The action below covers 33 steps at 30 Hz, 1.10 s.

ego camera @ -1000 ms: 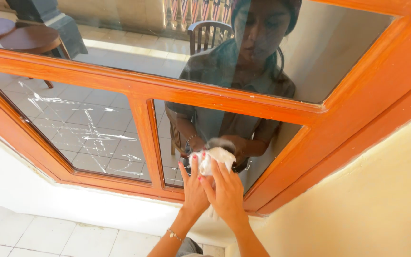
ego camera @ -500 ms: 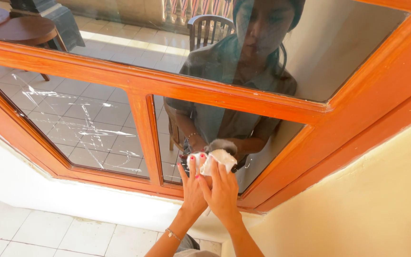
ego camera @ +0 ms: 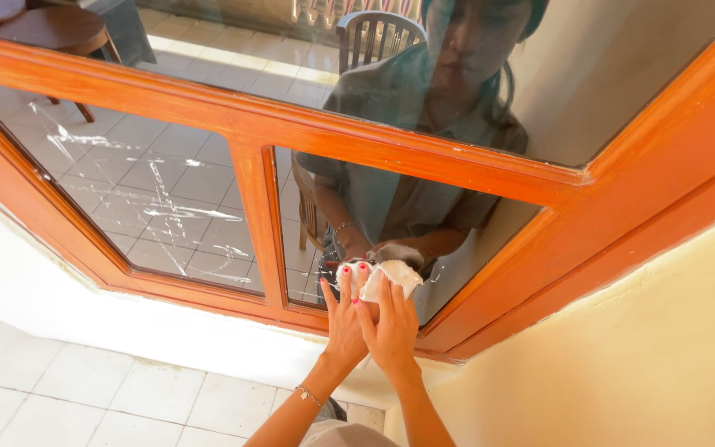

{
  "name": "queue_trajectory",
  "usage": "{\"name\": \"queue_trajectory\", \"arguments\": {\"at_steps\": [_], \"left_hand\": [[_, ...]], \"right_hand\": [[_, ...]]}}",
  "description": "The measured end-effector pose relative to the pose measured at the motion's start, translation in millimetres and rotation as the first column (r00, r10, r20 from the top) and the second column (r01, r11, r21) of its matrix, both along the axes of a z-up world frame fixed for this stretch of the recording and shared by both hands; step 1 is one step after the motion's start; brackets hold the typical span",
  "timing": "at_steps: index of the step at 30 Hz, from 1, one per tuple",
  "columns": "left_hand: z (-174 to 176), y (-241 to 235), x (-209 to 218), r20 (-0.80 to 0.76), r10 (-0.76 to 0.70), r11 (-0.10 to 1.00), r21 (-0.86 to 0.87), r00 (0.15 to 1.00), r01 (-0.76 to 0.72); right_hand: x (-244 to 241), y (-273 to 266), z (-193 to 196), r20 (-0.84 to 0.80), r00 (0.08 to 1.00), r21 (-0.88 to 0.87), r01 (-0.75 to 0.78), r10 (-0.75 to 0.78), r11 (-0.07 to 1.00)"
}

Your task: Cleaning white residue from small glass panes in a wooden door frame using a white cloth.

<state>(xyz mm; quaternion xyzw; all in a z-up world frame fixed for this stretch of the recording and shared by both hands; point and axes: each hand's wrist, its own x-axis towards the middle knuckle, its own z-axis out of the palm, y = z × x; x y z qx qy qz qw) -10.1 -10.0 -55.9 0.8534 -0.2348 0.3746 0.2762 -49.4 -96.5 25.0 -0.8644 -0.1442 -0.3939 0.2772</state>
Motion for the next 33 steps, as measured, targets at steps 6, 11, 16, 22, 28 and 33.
{"name": "queue_trajectory", "arguments": {"at_steps": [6, 11, 16, 22, 28, 33], "left_hand": [[53.8, -0.2, 5.0, -0.179, 0.063, 0.995, 0.082, 0.982, -0.049], [8.9, -6.3, -0.1, -0.029, 0.009, 1.0, 0.016, 1.0, -0.009], [-9.9, -1.7, 7.6, 0.027, -0.02, 0.997, 0.079, 0.999, 0.018], [41.5, -2.4, 6.3, -0.12, -0.036, 0.989, 0.141, 0.992, 0.053], [15.3, -18.1, -4.0, -0.01, -0.007, 0.998, 0.064, 1.0, 0.008], [-24.1, -19.2, 1.1, -0.05, -0.054, 0.982, 0.181, 0.997, 0.062]], "right_hand": [[3.2, -2.9, 47.8, -0.037, 0.999, -0.023, 0.012, -0.013, 1.0], [-1.1, -10.8, 0.1, -0.009, 1.0, 0.037, -0.025, 0.025, 0.999], [10.3, -17.1, -34.7, 0.049, 0.999, 0.067, -0.011, 0.008, 0.998], [6.9, -16.8, 17.4, 0.035, 0.998, 0.018, 0.059, -0.06, 0.998], [0.2, -37.0, -32.9, 0.011, 1.0, 0.114, 0.026, -0.027, 0.993], [8.6, -44.9, -88.6, 0.087, 0.996, 0.167, 0.018, -0.033, 0.986]]}}
